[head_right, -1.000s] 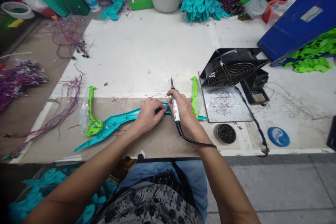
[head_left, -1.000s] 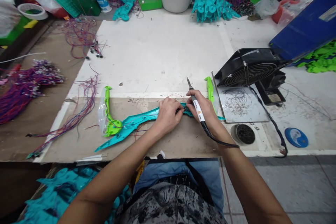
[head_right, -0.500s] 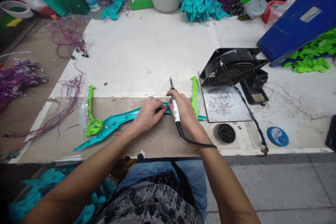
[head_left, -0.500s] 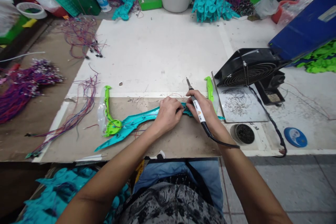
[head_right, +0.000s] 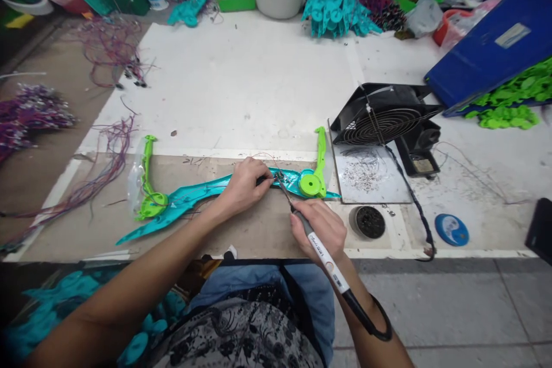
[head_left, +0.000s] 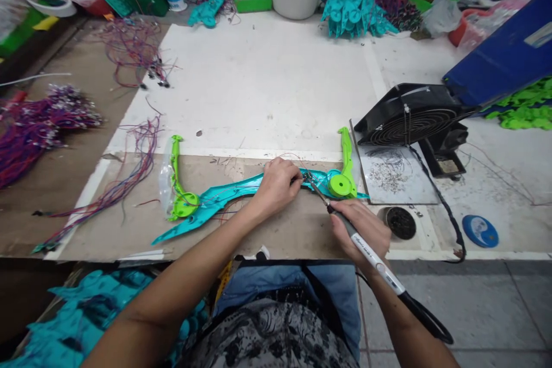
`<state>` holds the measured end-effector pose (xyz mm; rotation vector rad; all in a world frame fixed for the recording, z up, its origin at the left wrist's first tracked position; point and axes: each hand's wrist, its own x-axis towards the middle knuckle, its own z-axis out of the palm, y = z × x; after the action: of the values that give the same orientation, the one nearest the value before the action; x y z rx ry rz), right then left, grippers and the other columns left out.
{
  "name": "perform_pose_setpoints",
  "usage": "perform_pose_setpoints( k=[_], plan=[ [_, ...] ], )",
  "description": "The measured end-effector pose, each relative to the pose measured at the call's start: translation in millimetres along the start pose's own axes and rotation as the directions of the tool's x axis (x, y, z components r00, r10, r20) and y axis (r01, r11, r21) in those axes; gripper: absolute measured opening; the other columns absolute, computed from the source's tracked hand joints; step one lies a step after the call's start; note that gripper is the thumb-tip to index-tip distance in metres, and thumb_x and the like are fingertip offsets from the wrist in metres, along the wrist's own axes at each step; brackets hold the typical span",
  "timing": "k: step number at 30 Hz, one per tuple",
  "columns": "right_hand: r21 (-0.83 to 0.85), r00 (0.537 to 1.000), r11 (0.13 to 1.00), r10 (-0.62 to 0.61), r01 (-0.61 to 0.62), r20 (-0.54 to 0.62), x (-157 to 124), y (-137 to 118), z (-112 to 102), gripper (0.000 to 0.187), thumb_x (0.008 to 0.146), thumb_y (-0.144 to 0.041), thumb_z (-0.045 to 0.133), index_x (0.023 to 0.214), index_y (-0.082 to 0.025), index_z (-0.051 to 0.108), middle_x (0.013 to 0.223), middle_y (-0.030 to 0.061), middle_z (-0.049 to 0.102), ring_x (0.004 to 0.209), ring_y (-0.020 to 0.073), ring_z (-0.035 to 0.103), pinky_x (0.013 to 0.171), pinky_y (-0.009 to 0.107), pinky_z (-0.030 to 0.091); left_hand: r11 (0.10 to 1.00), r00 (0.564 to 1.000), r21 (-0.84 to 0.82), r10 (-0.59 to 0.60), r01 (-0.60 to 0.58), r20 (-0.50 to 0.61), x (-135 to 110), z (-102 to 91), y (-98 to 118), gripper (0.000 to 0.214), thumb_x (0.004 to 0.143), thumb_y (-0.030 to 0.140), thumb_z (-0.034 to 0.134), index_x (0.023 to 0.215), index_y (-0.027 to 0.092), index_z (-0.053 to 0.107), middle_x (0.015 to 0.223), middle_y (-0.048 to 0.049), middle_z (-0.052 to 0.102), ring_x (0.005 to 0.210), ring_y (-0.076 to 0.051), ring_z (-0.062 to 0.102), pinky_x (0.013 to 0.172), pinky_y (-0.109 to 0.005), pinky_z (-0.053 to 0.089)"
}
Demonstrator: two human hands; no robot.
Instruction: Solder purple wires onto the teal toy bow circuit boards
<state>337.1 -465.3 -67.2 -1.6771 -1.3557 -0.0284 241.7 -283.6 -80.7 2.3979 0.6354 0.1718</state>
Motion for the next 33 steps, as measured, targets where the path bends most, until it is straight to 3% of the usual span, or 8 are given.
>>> perform_pose_setpoints(
  k=[19,26,33],
  plan=[
    [-0.075,0.98,0.981,-0.169,0.178,0.106,1,13,7,0.033,0.08,-0.011,0.058,0.111,-0.02,0.063,0.082,0.0081,0.065,0.075,0.0188,0.064,0.067,0.033,0.054,0.999,1.0,0.038,0.003,-0.004,0.022,5,-2.5,2,0.015,0.081,0.016,0.052,0.073,0.019,0.064,0.083,-0.0052,0.066,0.091,-0.024,0.053,0.084,-0.04,0.038],
    [-0.096,0.995,0.991,-0.1,0.096,-0.029,4,2,-8,0.041,0.078,-0.005,0.06,0.115,-0.023,0.062,0.084,0.0068,0.063,0.078,0.0195,0.063,0.068,0.035,0.054,1.0,1.0,0.022,0.004,-0.004,0.023,5,-2.0,1,0.016,0.08,0.015,0.051,0.072,0.019,0.064,0.081,-0.005,0.066,0.09,-0.024,0.053,0.083,-0.04,0.038],
    [-0.076,0.996,0.996,-0.053,0.047,-0.073,0,0,-12,0.039,0.079,-0.008,0.061,0.115,-0.025,0.063,0.085,0.0064,0.065,0.078,0.0208,0.064,0.069,0.037,0.054,1.0,1.0,0.01,0.001,-0.001,0.018,6,-1.8,1,0.015,0.079,0.014,0.051,0.072,0.019,0.064,0.082,-0.0052,0.067,0.089,-0.024,0.054,0.083,-0.04,0.038]
  ],
)
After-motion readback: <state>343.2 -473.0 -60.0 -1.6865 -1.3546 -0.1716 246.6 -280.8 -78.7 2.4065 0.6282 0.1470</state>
